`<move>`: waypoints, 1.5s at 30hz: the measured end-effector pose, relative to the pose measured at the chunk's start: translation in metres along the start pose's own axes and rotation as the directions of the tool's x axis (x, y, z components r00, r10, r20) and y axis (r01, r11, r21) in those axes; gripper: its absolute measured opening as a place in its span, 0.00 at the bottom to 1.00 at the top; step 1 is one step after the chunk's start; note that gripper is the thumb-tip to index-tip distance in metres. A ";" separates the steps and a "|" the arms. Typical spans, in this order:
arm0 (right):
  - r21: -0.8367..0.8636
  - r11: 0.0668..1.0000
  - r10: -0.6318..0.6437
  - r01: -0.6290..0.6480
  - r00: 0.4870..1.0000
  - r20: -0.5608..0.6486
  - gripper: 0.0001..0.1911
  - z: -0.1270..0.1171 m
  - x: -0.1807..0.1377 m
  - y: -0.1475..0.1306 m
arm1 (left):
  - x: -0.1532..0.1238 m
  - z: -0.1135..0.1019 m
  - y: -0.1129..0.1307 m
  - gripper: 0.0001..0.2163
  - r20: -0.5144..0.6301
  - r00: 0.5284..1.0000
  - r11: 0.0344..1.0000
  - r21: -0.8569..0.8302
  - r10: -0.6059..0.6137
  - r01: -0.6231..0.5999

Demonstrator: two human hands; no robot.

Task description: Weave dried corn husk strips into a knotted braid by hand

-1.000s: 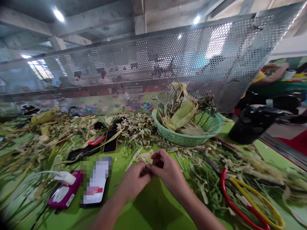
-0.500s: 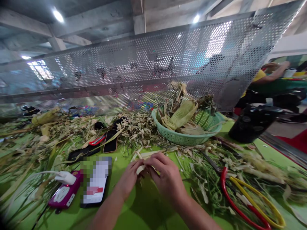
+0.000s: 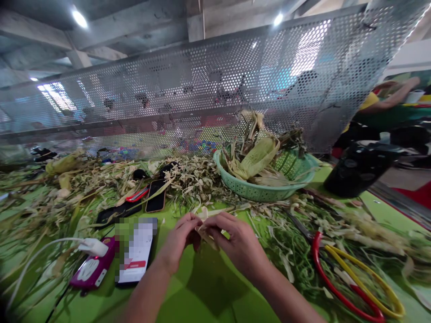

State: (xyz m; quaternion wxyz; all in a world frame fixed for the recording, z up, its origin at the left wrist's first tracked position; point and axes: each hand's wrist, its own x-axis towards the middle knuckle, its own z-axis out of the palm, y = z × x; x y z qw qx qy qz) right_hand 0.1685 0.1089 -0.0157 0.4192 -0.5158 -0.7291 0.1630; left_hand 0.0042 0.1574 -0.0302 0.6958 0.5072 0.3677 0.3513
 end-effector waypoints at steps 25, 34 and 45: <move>-0.175 0.984 0.025 -0.028 0.999 -0.022 0.09 0.000 0.001 0.001 | 0.001 0.000 0.001 0.06 0.149 0.980 0.965 0.205 0.131 -0.160; -0.220 0.975 -0.019 0.038 0.996 0.087 0.11 -0.003 0.001 -0.002 | 0.000 -0.002 -0.001 0.06 0.151 0.972 0.849 0.475 0.183 -0.233; -0.145 0.989 -0.028 0.031 0.999 0.023 0.08 0.000 0.001 -0.005 | 0.004 -0.002 -0.008 0.04 0.140 0.975 0.911 0.354 0.174 -0.214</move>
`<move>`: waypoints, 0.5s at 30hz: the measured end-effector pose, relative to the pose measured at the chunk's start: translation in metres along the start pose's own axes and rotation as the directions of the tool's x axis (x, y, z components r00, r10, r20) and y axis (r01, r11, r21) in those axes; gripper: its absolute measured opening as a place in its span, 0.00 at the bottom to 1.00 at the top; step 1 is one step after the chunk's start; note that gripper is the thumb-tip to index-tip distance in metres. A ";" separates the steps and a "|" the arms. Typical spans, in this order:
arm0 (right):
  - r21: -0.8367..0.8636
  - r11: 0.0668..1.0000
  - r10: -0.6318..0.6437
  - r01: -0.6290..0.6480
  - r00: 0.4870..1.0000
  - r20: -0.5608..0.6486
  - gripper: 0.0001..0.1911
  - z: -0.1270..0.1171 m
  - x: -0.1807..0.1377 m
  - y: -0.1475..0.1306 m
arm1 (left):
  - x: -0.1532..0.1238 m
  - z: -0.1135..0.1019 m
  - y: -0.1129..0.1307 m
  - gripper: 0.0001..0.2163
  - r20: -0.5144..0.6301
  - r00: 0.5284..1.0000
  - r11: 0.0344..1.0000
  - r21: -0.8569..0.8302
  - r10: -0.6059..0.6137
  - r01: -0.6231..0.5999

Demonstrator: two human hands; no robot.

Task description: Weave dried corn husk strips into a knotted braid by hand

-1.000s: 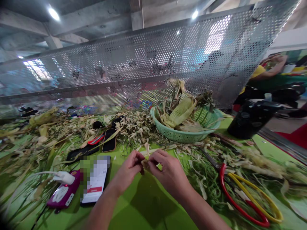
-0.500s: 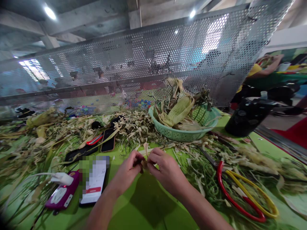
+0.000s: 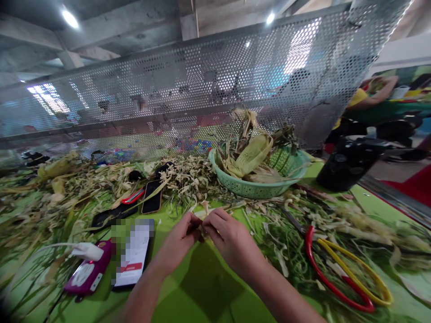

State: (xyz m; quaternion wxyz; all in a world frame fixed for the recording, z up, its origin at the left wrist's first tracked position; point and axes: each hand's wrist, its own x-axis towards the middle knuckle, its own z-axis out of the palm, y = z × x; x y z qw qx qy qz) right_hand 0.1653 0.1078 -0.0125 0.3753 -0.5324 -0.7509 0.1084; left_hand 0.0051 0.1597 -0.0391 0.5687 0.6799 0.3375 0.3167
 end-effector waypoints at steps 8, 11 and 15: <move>0.000 1.000 0.000 0.000 1.000 -0.014 0.10 -0.001 -0.004 0.003 | 0.000 0.001 0.002 0.06 0.077 0.997 0.970 -0.241 -0.003 0.022; -0.044 0.999 -0.002 0.002 1.000 -0.003 0.09 0.000 -0.005 0.002 | 0.001 0.003 -0.003 0.07 0.064 0.998 0.972 -0.234 -0.001 0.016; -0.107 0.993 -0.038 0.040 0.999 0.025 0.08 0.001 -0.005 -0.001 | 0.001 0.007 -0.005 0.06 0.029 0.999 0.966 -0.258 -0.013 0.020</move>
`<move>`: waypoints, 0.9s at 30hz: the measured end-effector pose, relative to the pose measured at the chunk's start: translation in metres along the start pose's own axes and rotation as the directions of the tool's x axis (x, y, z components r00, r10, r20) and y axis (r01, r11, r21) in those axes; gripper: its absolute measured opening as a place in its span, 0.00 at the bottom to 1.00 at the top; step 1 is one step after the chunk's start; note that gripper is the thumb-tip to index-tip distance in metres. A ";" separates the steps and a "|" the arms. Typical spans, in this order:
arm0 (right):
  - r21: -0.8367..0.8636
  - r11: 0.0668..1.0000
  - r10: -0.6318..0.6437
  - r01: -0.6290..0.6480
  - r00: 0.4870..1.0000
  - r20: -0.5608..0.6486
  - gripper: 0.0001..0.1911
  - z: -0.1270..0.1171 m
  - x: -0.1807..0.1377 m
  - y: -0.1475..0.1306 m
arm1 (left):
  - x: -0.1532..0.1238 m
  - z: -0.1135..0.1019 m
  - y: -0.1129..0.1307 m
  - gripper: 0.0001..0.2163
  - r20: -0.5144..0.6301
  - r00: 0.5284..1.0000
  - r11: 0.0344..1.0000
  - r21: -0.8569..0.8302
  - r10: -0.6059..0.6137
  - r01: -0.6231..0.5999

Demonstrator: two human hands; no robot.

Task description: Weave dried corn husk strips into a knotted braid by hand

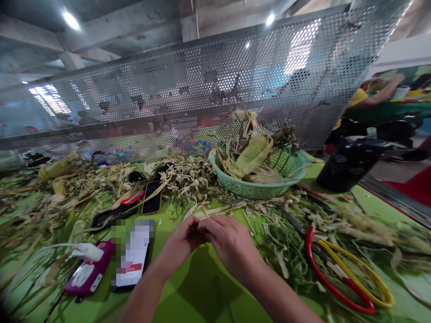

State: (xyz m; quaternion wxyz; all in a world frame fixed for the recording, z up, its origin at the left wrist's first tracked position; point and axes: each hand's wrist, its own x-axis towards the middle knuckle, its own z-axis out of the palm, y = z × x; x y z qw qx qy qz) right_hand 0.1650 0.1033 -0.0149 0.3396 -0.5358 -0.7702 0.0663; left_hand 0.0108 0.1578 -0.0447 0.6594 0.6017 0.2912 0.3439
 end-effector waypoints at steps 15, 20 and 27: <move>0.084 0.995 0.059 -0.054 0.997 -0.052 0.07 -0.003 0.003 0.009 | -0.001 0.002 0.009 0.13 -0.084 0.991 0.978 -0.191 -0.103 0.085; 0.071 0.997 0.042 -0.042 0.999 -0.001 0.08 -0.002 0.004 0.005 | -0.001 0.004 0.011 0.13 -0.052 0.992 0.975 -0.195 -0.115 0.102; -0.005 1.000 -0.017 0.016 0.977 -0.211 0.08 0.005 0.003 0.005 | 0.001 0.006 0.004 0.14 -0.221 0.950 0.905 -0.409 -0.220 0.114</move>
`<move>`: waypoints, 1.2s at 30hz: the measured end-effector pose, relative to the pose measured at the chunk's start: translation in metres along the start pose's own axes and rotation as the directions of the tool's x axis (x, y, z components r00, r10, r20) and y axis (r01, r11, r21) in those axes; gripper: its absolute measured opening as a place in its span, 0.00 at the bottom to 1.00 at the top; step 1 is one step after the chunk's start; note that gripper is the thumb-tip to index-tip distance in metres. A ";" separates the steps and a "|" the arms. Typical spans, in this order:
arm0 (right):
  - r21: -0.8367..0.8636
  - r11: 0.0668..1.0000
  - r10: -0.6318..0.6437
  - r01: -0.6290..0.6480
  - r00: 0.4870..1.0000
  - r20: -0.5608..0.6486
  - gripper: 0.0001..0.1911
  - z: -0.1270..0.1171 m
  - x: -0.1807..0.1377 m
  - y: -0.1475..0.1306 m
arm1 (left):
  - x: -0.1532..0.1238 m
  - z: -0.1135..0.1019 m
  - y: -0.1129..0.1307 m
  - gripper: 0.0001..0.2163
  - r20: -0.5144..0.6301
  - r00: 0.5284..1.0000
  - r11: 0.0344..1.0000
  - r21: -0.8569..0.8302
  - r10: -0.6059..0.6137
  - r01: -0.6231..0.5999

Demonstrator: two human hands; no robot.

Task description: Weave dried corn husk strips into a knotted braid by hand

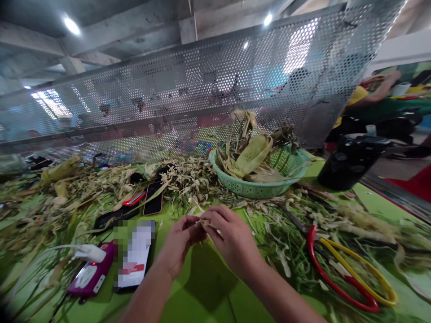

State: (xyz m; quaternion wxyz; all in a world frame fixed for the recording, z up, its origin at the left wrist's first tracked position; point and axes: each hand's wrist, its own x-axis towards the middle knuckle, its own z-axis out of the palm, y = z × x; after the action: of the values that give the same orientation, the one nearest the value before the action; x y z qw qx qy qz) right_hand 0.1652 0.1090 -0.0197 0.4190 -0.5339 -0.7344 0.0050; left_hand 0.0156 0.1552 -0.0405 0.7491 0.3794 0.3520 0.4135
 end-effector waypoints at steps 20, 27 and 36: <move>-0.150 0.986 -0.063 0.074 0.995 0.074 0.10 0.014 -0.007 0.004 | -0.001 0.002 -0.004 0.11 0.060 0.995 0.945 -0.313 -0.083 0.097; -0.159 0.978 -0.126 0.134 0.990 0.059 0.07 0.009 -0.005 0.006 | -0.004 0.003 -0.002 0.13 0.113 0.990 0.963 -0.244 -0.085 0.111; -0.172 0.972 -0.153 0.159 0.987 0.048 0.09 0.011 -0.006 0.007 | -0.003 0.007 -0.001 0.15 0.061 0.998 0.990 -0.141 -0.024 0.032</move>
State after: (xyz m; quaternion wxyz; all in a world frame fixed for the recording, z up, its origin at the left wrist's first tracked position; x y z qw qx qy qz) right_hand 0.1644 0.1119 -0.0337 0.3570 -0.5091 -0.7788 -0.0832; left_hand 0.0207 0.1499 -0.0376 0.7900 0.3323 0.3048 0.4155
